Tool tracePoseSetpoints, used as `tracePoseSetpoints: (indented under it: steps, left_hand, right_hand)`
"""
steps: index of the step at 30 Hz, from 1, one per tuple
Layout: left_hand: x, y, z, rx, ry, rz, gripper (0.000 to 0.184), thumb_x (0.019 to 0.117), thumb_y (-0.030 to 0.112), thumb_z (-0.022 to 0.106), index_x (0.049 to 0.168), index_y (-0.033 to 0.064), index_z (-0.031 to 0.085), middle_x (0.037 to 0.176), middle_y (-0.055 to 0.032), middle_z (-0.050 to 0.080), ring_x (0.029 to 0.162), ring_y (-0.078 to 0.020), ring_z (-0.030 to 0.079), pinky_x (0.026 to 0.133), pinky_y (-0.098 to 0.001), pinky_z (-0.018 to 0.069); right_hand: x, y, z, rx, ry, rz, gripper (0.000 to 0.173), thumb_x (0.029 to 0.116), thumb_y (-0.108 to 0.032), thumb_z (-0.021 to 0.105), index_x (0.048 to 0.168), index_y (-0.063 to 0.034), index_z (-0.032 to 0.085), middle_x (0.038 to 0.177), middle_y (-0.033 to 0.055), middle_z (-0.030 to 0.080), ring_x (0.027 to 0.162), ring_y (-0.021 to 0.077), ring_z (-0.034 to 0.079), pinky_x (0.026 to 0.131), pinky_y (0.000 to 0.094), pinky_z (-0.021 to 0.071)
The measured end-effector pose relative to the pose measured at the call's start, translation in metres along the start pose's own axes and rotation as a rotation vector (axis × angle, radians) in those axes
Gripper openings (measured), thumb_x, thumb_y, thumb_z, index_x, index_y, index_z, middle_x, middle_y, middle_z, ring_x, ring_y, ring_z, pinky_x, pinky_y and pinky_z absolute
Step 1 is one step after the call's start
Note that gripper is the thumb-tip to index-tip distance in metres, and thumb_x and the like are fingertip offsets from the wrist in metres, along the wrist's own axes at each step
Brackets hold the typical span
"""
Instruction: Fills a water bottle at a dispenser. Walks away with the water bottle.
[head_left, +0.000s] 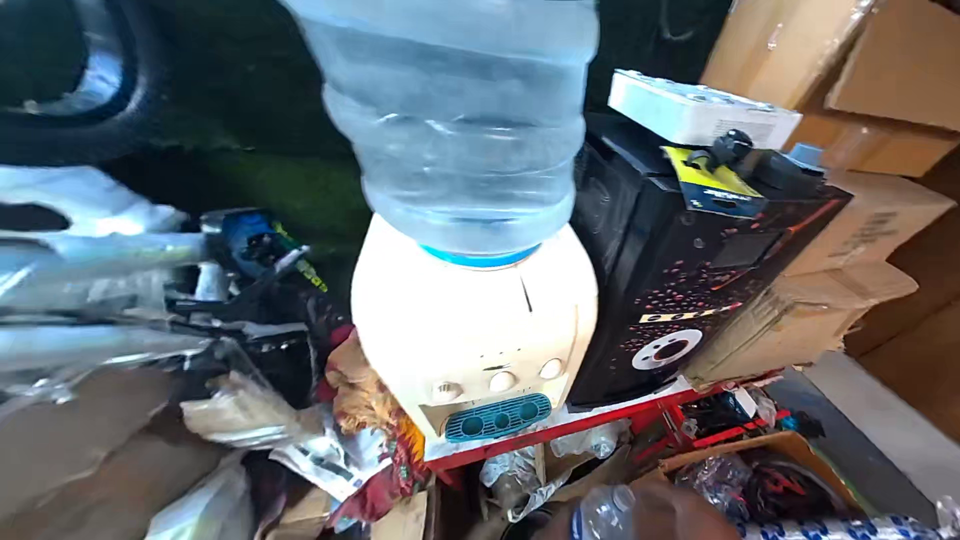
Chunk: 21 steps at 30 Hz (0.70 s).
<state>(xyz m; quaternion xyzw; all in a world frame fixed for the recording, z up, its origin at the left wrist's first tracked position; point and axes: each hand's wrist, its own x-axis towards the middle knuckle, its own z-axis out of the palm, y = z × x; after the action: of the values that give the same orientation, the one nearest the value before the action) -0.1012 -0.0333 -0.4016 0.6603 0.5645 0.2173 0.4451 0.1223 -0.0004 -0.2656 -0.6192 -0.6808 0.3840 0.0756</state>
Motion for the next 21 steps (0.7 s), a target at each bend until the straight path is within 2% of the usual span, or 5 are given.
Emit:
tracePoseSetpoints:
  steps: [3,6,10,16,21]
  left_hand:
    - [0.009,-0.030,-0.014,-0.082,0.103,-0.124,0.110,0.0680,0.053,0.091,0.153,0.0030,0.041,0.135,-0.0198,0.064,0.123,-0.0326,0.064,0.108,-0.0552,0.0502]
    - [0.032,-0.046,-0.025,-0.169,0.239,-0.171,0.113,0.0673,0.046,0.093,0.155,0.0018,0.037,0.146,-0.0195,0.055,0.133,-0.0291,0.057,0.115,-0.0464,0.0447]
    - [0.068,-0.049,-0.041,-0.193,0.356,-0.187,0.109,0.0680,0.042,0.092,0.155,0.0055,0.038,0.149,-0.0190,0.051,0.136,-0.0292,0.053,0.116,-0.0445,0.0434]
    - [0.102,-0.044,-0.051,-0.210,0.360,-0.202,0.109,0.0684,0.046,0.089,0.157,0.0101,0.036,0.150,-0.0145,0.052,0.137,-0.0265,0.053,0.116,-0.0433,0.0430]
    - [0.116,-0.053,-0.049,-0.234,0.415,-0.256,0.109,0.0672,0.043,0.090,0.156,0.0083,0.037,0.147,-0.0167,0.054,0.133,-0.0288,0.056,0.112,-0.0455,0.0461]
  right_hand:
    - [0.032,-0.039,0.003,0.025,0.266,-0.187,0.104,0.0672,-0.050,0.094,0.154,-0.0155,0.047,0.148,0.0064,0.058,0.125,0.0200,0.063,0.103,0.0474,0.0556]
    - [0.074,-0.077,0.002,-0.069,0.599,-0.345,0.119,0.0645,-0.055,0.093,0.159,-0.0128,0.036,0.159,0.0121,0.044,0.088,0.0220,0.068,0.071,0.0450,0.0596]
    - [0.125,-0.103,-0.001,-0.252,0.837,-0.470,0.137,0.0580,-0.057,0.096,0.163,-0.0071,0.023,0.168,0.0199,0.024,0.100,0.0360,0.071,0.069,0.0546,0.0611]
    - [0.152,-0.097,0.017,-0.414,1.003,-0.576,0.119,0.0658,-0.058,0.091,0.158,-0.0062,0.036,0.165,0.0248,0.029,0.081,0.0350,0.072,0.054,0.0500,0.0588]
    - [0.169,-0.110,-0.007,-0.497,0.978,-0.606,0.123,0.0582,-0.063,0.093,0.159,-0.0149,0.041,0.170,0.0265,0.010,0.054,0.0246,0.063,0.045,0.0437,0.0540]
